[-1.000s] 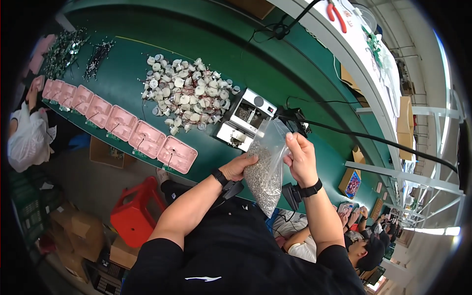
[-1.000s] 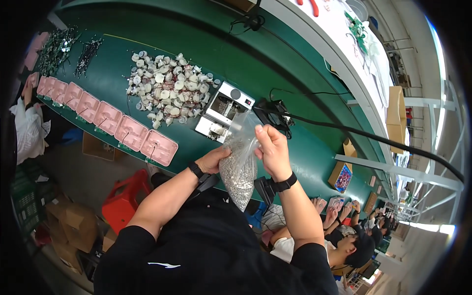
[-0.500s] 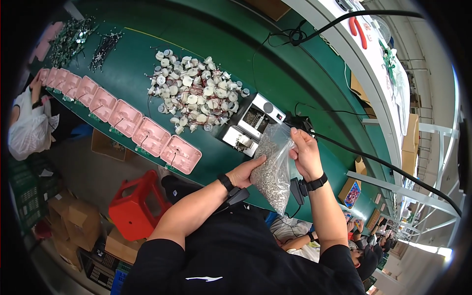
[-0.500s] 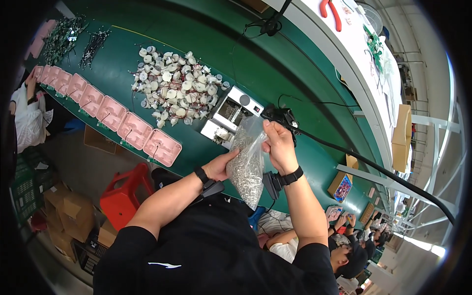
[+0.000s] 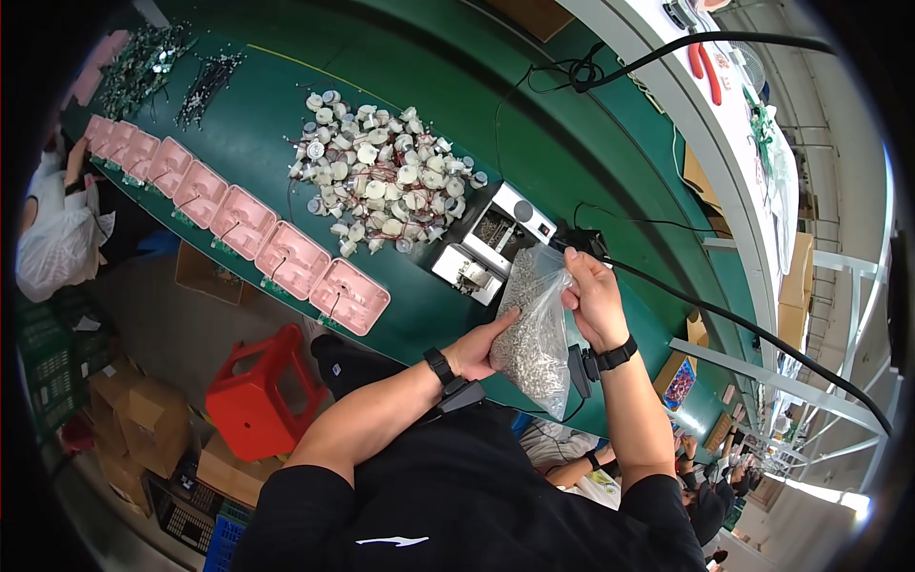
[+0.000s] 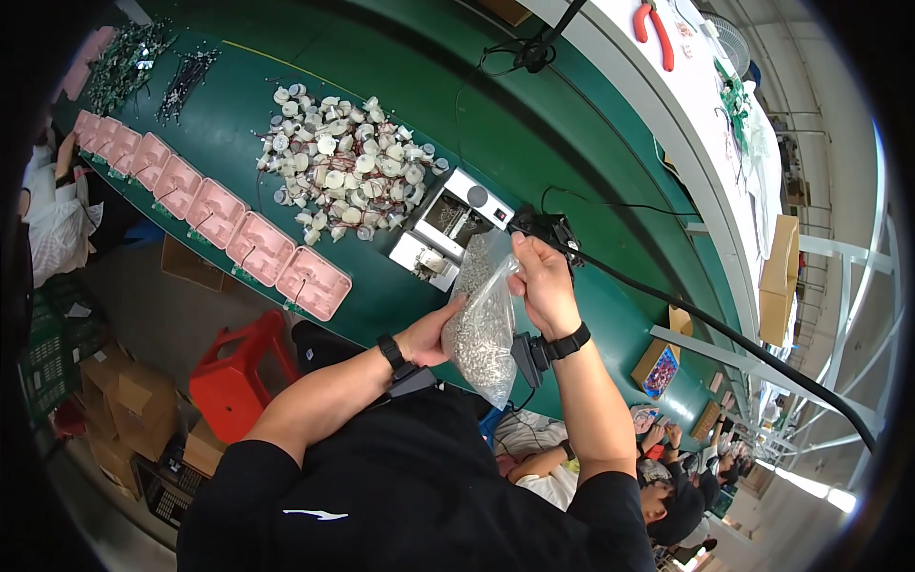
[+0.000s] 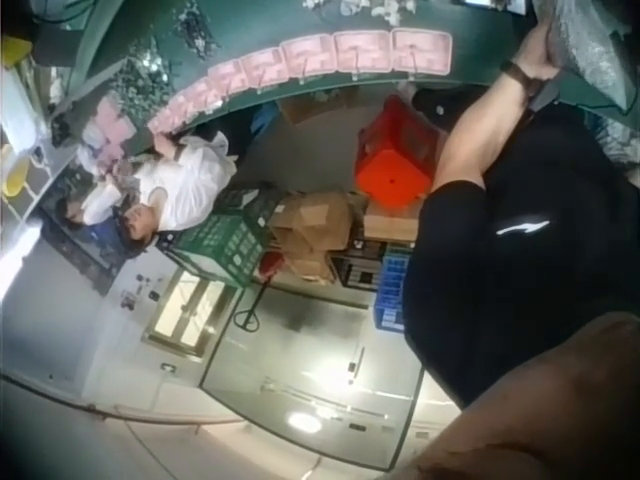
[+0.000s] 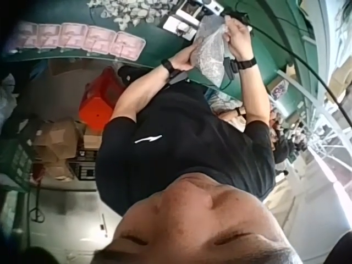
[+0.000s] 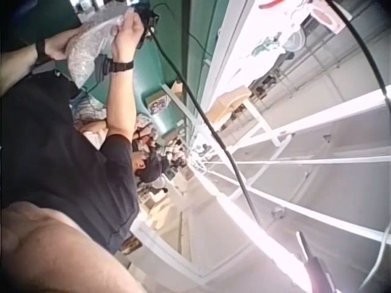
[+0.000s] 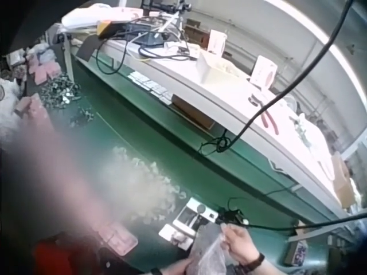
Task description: The person pours screws from a bag into a screw feeder, then places motors into pink plastic housings and secures them with screws using a power screwdriver.
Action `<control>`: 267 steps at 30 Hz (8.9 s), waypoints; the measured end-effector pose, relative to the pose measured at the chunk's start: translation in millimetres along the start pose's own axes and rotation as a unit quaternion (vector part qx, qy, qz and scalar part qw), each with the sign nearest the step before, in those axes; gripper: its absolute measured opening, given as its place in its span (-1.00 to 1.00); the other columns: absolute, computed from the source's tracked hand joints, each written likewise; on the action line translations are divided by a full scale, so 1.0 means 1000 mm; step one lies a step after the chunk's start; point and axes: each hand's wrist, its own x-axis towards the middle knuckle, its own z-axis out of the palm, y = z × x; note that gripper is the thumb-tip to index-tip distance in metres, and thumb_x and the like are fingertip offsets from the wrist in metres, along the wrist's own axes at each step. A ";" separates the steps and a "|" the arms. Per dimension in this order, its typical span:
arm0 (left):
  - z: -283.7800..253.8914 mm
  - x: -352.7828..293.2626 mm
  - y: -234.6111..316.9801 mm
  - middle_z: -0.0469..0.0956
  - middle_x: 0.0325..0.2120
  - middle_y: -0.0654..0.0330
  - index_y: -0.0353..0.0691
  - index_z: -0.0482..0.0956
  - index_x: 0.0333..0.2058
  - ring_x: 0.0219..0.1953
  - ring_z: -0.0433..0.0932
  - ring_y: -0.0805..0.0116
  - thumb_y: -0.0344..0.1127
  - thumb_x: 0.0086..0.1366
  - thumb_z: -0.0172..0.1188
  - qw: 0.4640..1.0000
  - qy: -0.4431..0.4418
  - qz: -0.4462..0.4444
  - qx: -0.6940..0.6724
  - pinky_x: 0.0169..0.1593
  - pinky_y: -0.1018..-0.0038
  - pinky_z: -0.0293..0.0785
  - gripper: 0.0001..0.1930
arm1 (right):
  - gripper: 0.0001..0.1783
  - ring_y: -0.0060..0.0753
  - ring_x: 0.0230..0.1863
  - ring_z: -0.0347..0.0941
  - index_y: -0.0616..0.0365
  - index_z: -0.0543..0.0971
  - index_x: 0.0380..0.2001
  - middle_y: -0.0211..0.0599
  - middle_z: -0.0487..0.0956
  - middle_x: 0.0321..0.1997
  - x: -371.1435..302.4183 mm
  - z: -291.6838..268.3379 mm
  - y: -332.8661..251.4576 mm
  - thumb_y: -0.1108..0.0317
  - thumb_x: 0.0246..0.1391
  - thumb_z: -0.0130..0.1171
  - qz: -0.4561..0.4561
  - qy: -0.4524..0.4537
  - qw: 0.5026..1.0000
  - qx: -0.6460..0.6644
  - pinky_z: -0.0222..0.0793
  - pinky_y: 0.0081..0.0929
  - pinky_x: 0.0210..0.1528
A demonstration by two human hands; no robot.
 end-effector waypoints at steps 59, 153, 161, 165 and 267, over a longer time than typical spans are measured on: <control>-0.010 -0.007 -0.006 0.50 0.13 0.18 -0.18 0.36 0.24 0.15 0.49 0.29 0.00 0.51 -0.09 0.993 -0.064 -0.014 -0.094 0.28 0.25 0.35 -0.51 | -0.60 -0.70 -0.68 0.08 0.03 0.41 -0.58 -0.63 0.20 -0.67 0.008 0.003 0.027 0.14 0.36 0.08 -0.014 0.006 1.000 -0.010 0.05 -0.61 -0.61; -0.004 -0.019 0.073 0.60 -0.09 0.14 -0.32 0.48 0.10 -0.05 0.57 0.34 -0.05 0.02 0.53 0.745 0.048 0.140 0.651 0.09 0.42 0.45 -0.27 | -0.83 -0.52 -0.53 0.59 0.31 0.58 -0.36 -0.29 0.65 -0.44 -0.077 -0.031 0.066 0.44 0.29 0.09 -0.243 0.050 0.906 -0.343 0.47 -0.57 -0.44; 0.022 -0.066 0.087 0.65 -0.20 0.14 -0.29 0.54 -0.01 -0.14 0.60 0.29 -0.11 -0.18 0.63 0.597 0.036 0.102 0.795 0.03 0.43 0.48 -0.26 | -0.90 -0.44 -0.51 0.65 0.25 0.60 -0.34 -0.26 0.65 -0.48 -0.124 0.012 0.112 0.47 0.24 0.14 -0.269 0.092 0.899 -0.333 0.50 -0.54 -0.43; 0.020 -0.082 0.082 0.65 -0.21 0.18 -0.27 0.54 -0.03 -0.14 0.59 0.38 -0.16 -0.19 0.64 0.609 0.023 0.104 0.786 0.02 0.43 0.48 -0.28 | -0.89 -0.44 -0.51 0.65 0.24 0.60 -0.34 -0.27 0.64 -0.52 -0.146 0.035 0.110 0.46 0.24 0.13 -0.288 0.107 0.890 -0.337 0.49 -0.54 -0.44; -0.078 -0.602 -0.201 0.61 -0.38 -0.06 -0.14 0.47 -0.24 -0.26 0.60 -0.12 -0.13 0.37 0.07 0.458 0.367 -0.027 0.810 -0.22 0.08 0.44 -0.80 | -0.62 -0.53 -0.04 0.54 0.23 0.57 0.05 -0.28 0.67 -0.06 -0.248 0.162 0.299 0.41 0.15 0.24 0.005 -0.548 0.782 -0.296 0.44 -0.48 0.05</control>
